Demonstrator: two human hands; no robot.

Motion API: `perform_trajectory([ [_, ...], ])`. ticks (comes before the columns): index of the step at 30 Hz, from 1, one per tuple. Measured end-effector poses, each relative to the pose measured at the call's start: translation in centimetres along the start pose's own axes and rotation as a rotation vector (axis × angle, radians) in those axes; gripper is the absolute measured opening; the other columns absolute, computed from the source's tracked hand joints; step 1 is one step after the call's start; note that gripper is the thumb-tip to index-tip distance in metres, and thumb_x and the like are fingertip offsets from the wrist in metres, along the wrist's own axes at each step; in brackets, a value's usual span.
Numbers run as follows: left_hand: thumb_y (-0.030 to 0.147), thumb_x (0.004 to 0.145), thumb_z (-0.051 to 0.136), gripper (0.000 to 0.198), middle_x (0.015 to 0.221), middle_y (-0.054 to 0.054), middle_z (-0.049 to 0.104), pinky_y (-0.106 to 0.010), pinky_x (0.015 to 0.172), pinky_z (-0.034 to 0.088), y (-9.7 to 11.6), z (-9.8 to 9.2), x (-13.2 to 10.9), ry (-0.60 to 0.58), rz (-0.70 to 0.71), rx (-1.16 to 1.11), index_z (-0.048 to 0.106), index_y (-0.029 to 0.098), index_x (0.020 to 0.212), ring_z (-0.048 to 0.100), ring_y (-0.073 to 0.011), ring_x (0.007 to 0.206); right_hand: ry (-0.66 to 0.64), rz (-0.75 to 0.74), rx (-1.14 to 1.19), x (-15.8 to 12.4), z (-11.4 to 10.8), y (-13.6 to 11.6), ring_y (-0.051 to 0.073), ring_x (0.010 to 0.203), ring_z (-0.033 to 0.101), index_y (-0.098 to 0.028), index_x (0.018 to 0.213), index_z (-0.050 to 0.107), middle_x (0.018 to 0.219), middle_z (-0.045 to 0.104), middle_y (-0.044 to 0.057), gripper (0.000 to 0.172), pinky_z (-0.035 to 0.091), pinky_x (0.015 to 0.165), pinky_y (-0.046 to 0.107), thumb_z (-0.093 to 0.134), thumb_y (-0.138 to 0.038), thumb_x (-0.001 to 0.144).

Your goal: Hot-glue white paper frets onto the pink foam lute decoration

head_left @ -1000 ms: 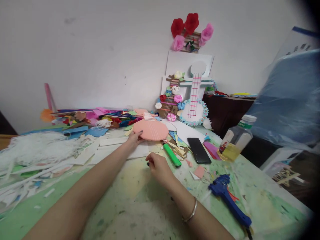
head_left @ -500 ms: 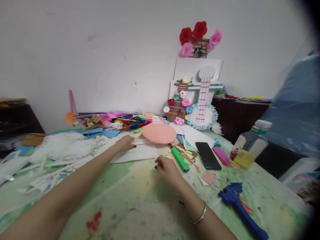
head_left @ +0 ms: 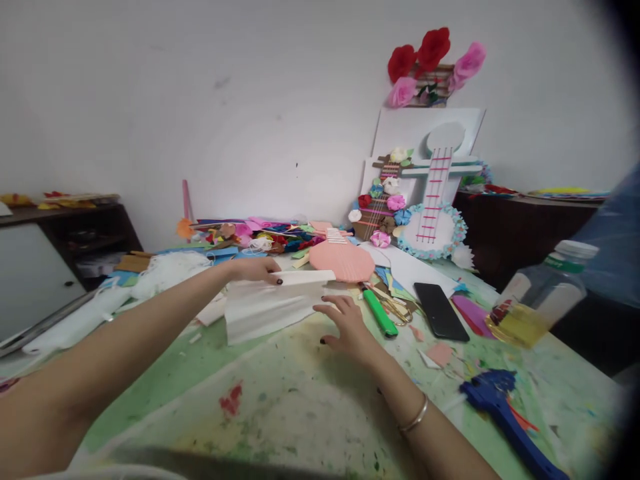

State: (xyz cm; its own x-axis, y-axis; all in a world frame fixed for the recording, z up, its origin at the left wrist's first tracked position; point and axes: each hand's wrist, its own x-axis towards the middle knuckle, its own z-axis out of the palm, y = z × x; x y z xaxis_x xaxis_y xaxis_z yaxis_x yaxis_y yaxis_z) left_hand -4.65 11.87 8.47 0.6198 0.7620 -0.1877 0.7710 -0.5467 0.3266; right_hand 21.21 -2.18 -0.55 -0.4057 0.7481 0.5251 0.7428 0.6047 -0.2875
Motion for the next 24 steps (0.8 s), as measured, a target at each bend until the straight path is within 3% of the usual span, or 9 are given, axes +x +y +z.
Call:
perform_trajectory([
  [3, 0.051, 0.072, 0.060, 0.038, 0.089, -0.003, 0.069, -0.023, 0.068, 0.043, 1.3, 0.0, -2.2, -0.148, 0.047, -0.455, 0.066, 0.018, 0.090, 0.060, -0.0183, 0.078, 0.014, -0.064, -0.093, -0.1, 0.9, -0.6, 0.031, 0.120, 0.036, -0.027, 0.123, 0.052, 0.132, 0.047, 0.012, 0.063, 0.033, 0.092, 0.049, 0.072, -0.013, 0.065],
  [5, 0.049, 0.070, 0.065, 0.040, 0.095, -0.004, 0.069, -0.025, 0.070, 0.045, 1.9, 0.3, -3.1, -0.191, 0.068, -0.704, 0.065, 0.020, 0.098, 0.062, -0.0182, 0.079, 0.082, -0.103, -0.115, 0.0, 1.1, -0.9, 0.031, 0.117, 0.037, -0.025, 0.116, 0.056, 0.128, 0.049, 0.012, 0.054, 0.032, 0.091, 0.049, 0.072, -0.014, 0.066],
  [8, 0.043, 0.066, 0.071, 0.046, 0.099, -0.004, 0.069, -0.027, 0.070, 0.047, 2.2, 1.4, -3.3, -0.161, 0.053, -0.885, 0.063, 0.022, 0.106, 0.063, -0.0188, 0.081, 0.171, -0.163, -0.096, 0.1, 1.1, -1.3, 0.026, 0.108, 0.044, -0.022, 0.091, 0.063, 0.114, 0.056, 0.010, 0.020, 0.033, 0.088, 0.044, 0.065, -0.014, 0.073],
  [10, 0.043, 0.063, 0.072, 0.047, 0.098, -0.003, 0.070, -0.027, 0.071, 0.048, 2.0, 2.5, -2.9, -0.077, -0.002, -0.905, 0.063, 0.022, 0.104, 0.064, -0.0199, 0.083, 0.159, -0.185, -0.059, 0.1, 0.9, -1.6, 0.023, 0.101, 0.046, -0.020, 0.082, 0.062, 0.106, 0.058, 0.008, 0.009, 0.033, 0.086, 0.041, 0.060, -0.013, 0.077],
  [13, 0.054, 0.067, 0.064, 0.045, 0.098, -0.002, 0.070, -0.027, 0.069, 0.048, 1.3, 4.6, -1.8, 0.015, -0.085, -0.751, 0.064, 0.022, 0.099, 0.064, -0.0212, 0.085, -0.004, -0.180, -0.001, 0.1, 0.7, -2.0, 0.022, 0.097, 0.047, -0.019, 0.091, 0.061, 0.103, 0.058, 0.008, 0.018, 0.035, 0.082, 0.037, 0.065, -0.018, 0.075],
  [15, 0.056, 0.069, 0.061, 0.045, 0.099, -0.002, 0.070, -0.026, 0.068, 0.048, 0.8, 5.9, -1.1, 0.015, -0.038, -0.460, 0.064, 0.022, 0.098, 0.063, -0.0214, 0.086, -0.160, -0.160, 0.031, 0.0, 0.6, -2.0, 0.022, 0.096, 0.047, -0.019, 0.099, 0.060, 0.103, 0.059, 0.008, 0.030, 0.036, 0.081, 0.036, 0.070, -0.022, 0.071],
  [18, 0.052, 0.066, 0.064, 0.042, 0.098, -0.003, 0.068, -0.025, 0.069, 0.045, 0.3, 7.1, -0.2, 0.085, 0.032, -0.064, 0.063, 0.020, 0.093, 0.062, -0.0211, 0.086, -0.320, -0.144, 0.078, -0.2, 0.4, -1.9, 0.022, 0.094, 0.049, -0.020, 0.100, 0.062, 0.101, 0.059, 0.008, 0.032, 0.038, 0.080, 0.035, 0.072, -0.029, 0.071],
  [24, 0.049, 0.070, 0.060, 0.036, 0.093, -0.006, 0.065, -0.027, 0.068, 0.041, -0.4, 7.8, 0.8, 0.203, 0.000, 0.102, 0.060, 0.017, 0.087, 0.059, -0.0217, 0.083, -0.316, -0.212, 0.177, -0.2, 0.7, -2.0, 0.017, 0.088, 0.054, -0.018, 0.090, 0.067, 0.093, 0.061, 0.007, 0.012, 0.042, 0.077, 0.028, 0.062, -0.015, 0.079],
])
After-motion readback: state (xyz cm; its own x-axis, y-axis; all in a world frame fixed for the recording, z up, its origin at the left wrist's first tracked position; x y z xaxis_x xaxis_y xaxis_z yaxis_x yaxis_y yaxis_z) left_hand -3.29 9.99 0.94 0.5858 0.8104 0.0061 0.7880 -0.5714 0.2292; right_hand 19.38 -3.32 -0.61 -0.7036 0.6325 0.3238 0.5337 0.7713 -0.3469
